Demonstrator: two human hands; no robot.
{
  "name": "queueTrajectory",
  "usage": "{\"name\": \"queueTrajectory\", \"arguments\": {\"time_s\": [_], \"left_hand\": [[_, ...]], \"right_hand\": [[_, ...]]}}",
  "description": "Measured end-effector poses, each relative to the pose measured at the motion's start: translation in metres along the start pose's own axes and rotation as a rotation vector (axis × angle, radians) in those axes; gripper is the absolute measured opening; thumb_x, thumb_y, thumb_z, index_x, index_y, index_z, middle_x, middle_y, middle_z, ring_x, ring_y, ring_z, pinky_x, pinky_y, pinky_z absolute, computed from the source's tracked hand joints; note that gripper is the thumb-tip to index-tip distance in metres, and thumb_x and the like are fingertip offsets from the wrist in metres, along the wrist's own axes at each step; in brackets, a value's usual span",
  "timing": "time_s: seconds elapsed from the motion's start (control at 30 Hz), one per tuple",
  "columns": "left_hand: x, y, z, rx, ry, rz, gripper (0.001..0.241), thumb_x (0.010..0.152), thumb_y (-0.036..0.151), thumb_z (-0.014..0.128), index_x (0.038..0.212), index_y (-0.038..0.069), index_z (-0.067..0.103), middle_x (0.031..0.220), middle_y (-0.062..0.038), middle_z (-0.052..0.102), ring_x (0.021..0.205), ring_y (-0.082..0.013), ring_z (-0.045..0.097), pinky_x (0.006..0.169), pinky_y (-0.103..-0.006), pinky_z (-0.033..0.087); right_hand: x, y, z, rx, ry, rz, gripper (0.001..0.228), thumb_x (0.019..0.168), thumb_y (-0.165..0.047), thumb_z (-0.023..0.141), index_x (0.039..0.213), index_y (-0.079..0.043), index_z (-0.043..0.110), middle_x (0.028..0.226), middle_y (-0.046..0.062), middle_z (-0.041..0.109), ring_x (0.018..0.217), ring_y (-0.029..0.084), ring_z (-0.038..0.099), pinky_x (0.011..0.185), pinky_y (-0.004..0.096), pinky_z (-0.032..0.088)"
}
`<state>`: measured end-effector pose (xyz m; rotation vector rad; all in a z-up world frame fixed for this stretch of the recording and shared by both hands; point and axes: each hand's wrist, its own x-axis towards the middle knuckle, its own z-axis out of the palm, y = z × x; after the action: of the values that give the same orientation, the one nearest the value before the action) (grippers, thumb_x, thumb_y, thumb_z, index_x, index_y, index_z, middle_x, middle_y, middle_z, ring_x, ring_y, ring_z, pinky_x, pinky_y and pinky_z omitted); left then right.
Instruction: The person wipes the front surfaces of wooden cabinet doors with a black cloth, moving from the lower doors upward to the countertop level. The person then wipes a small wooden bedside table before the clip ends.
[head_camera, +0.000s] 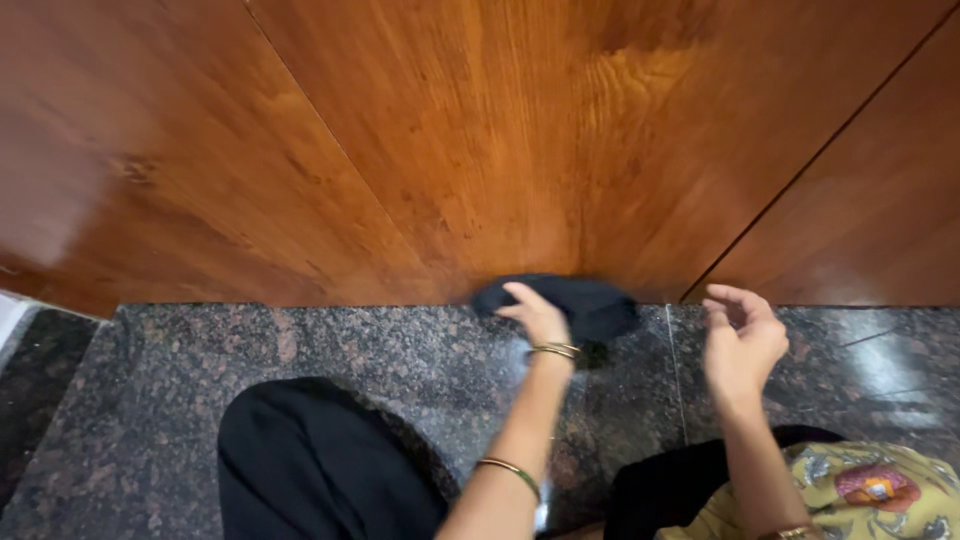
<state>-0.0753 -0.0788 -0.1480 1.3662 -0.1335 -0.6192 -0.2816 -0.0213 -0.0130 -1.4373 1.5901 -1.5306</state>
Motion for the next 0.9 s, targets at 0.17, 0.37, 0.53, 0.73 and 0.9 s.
{"name": "queueTrajectory", "arguments": {"time_s": [0.17,0.37,0.53,0.73,0.9], "left_hand": [[-0.122,-0.048,0.098,-0.068,-0.142,0.022,0.099,0.095,0.055,0.051,0.153,-0.009,0.004,0.156,-0.026,0.032,0.140,-0.0319,0.041,0.119,-0.0411,0.031],[-0.216,-0.050,0.152,0.129,-0.453,-0.254,0.099,0.108,0.058,0.048,0.157,-0.008,-0.006,0.169,-0.025,0.010,0.157,-0.0295,0.016,0.127,-0.0422,0.012],[-0.181,-0.015,0.129,-0.206,-0.194,0.038,0.105,0.095,0.039,0.058,0.153,-0.010,-0.014,0.163,-0.031,0.015,0.151,-0.0342,0.028,0.124,-0.0415,0.021],[-0.061,0.043,0.019,0.174,-0.041,0.365,0.116,0.085,0.025,0.071,0.153,-0.016,-0.013,0.163,-0.036,0.006,0.153,-0.0419,0.017,0.128,-0.0444,0.013],[0.019,0.112,-0.071,0.414,-0.012,0.835,0.124,0.084,0.030,0.078,0.152,-0.020,-0.013,0.166,-0.038,-0.013,0.158,-0.0458,-0.007,0.129,-0.0503,-0.001]], "right_hand": [[0.007,0.011,-0.005,-0.106,0.118,-0.106,0.026,0.090,0.011,0.058,0.113,0.007,0.071,0.096,0.014,0.073,0.087,0.014,0.067,0.082,0.027,0.053],[0.028,0.037,-0.058,0.201,0.298,-0.045,0.028,0.094,0.013,0.050,0.114,0.005,0.068,0.104,0.006,0.070,0.092,0.010,0.064,0.082,0.024,0.053],[0.026,0.041,-0.062,0.123,0.233,0.110,0.036,0.093,0.016,0.050,0.123,0.006,0.068,0.103,0.007,0.064,0.088,0.012,0.056,0.073,0.025,0.045],[0.018,0.025,-0.059,0.272,0.108,0.160,0.035,0.092,0.014,0.051,0.123,0.004,0.065,0.114,0.011,0.068,0.107,0.018,0.071,0.084,0.032,0.061],[0.013,0.013,-0.051,0.269,0.093,0.155,0.035,0.093,0.014,0.051,0.123,0.004,0.066,0.114,0.011,0.068,0.105,0.018,0.070,0.083,0.031,0.061]]}}
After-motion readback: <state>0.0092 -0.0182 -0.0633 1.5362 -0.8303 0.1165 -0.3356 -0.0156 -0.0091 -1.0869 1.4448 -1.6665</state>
